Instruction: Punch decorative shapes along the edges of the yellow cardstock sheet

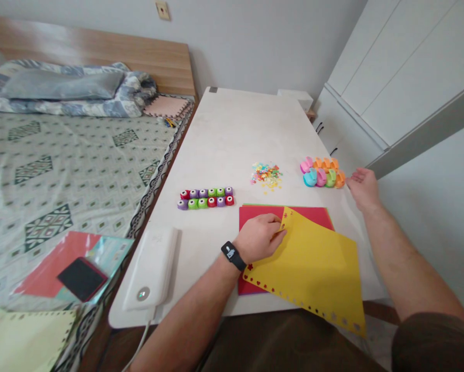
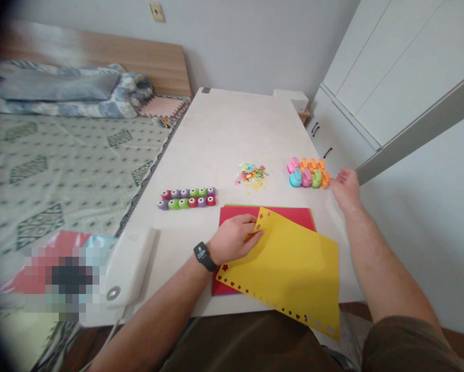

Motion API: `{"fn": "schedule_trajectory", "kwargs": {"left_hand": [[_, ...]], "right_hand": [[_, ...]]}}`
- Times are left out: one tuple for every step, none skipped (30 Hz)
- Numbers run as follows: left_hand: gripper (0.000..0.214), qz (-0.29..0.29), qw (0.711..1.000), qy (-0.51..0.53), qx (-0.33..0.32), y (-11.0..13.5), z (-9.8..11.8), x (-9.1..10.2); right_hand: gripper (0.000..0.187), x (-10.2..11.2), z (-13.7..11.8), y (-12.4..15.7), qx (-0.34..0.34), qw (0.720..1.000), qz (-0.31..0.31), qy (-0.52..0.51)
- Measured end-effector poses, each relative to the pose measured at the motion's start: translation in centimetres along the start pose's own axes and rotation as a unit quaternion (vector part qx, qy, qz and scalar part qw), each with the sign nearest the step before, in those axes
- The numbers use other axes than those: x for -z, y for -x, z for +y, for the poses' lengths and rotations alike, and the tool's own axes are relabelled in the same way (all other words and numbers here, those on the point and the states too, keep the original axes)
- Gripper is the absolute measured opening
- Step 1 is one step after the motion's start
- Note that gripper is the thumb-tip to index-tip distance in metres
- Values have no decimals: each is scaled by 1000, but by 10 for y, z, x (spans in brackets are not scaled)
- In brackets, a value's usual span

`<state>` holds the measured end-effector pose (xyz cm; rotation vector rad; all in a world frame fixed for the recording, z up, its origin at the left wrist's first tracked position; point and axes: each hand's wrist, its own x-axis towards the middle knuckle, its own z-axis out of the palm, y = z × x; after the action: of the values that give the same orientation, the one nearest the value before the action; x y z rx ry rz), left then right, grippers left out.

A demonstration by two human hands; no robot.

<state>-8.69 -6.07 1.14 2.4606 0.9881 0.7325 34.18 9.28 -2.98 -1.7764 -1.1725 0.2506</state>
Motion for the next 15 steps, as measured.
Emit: {"fn": "schedule_trajectory", "kwargs": {"left_hand": [[35, 1, 1000, -2, -2, 0, 0, 0], [35, 3, 1000, -3, -3, 0, 0, 0], [35, 5, 1000, -2, -4, 0, 0, 0], [34, 7, 1000, 1, -4, 0, 0, 0], [34, 10, 1000, 5, -2, 0, 0, 0], [34, 14, 1000, 12, 1, -1, 0, 0], [33, 17, 1000, 22, 6, -1, 0, 0], [32, 21, 999, 35, 13, -1, 0, 0], [31, 26, 998, 51, 22, -2, 0, -1], [29, 31, 997, 67, 35, -2, 0, -1], [29, 35, 995, 81, 51, -2, -1, -2], [29, 38, 993, 91, 70, -3, -1, -3], [30, 41, 990, 97, 92, -3, -1, -3], [31, 44, 988, 99, 114, -3, -2, -4], [33, 46, 985, 99, 136, -4, -3, -5]], "right_hand": [[59, 2, -4, 2, 11, 1000, 11, 0], [58, 3, -8, 5, 24, 1000, 20, -1], [57, 4, -13, 8, 38, 999, 27, -1], [55, 6, -18, 12, 53, 998, 31, -1], [54, 7, -24, 16, 68, 997, 32, -2], [53, 8, -30, 21, 82, 996, 29, -3], [52, 8, -37, 26, 96, 995, 26, -4], [52, 9, -45, 33, 110, 994, 20, -5], [53, 10, -53, 39, 126, 992, 13, -3], [52, 11, -62, 46, 143, 990, 4, 3], [50, 13, -73, 53, 159, 987, -12, 13], [47, 14, -85, 61, 175, 984, -36, 27], [44, 17, -98, 69, 191, 979, -61, 46], [42, 20, -113, 76, 205, 970, -103, 76], [40, 23, -129, 84, 218, 959, -146, 107]]}}
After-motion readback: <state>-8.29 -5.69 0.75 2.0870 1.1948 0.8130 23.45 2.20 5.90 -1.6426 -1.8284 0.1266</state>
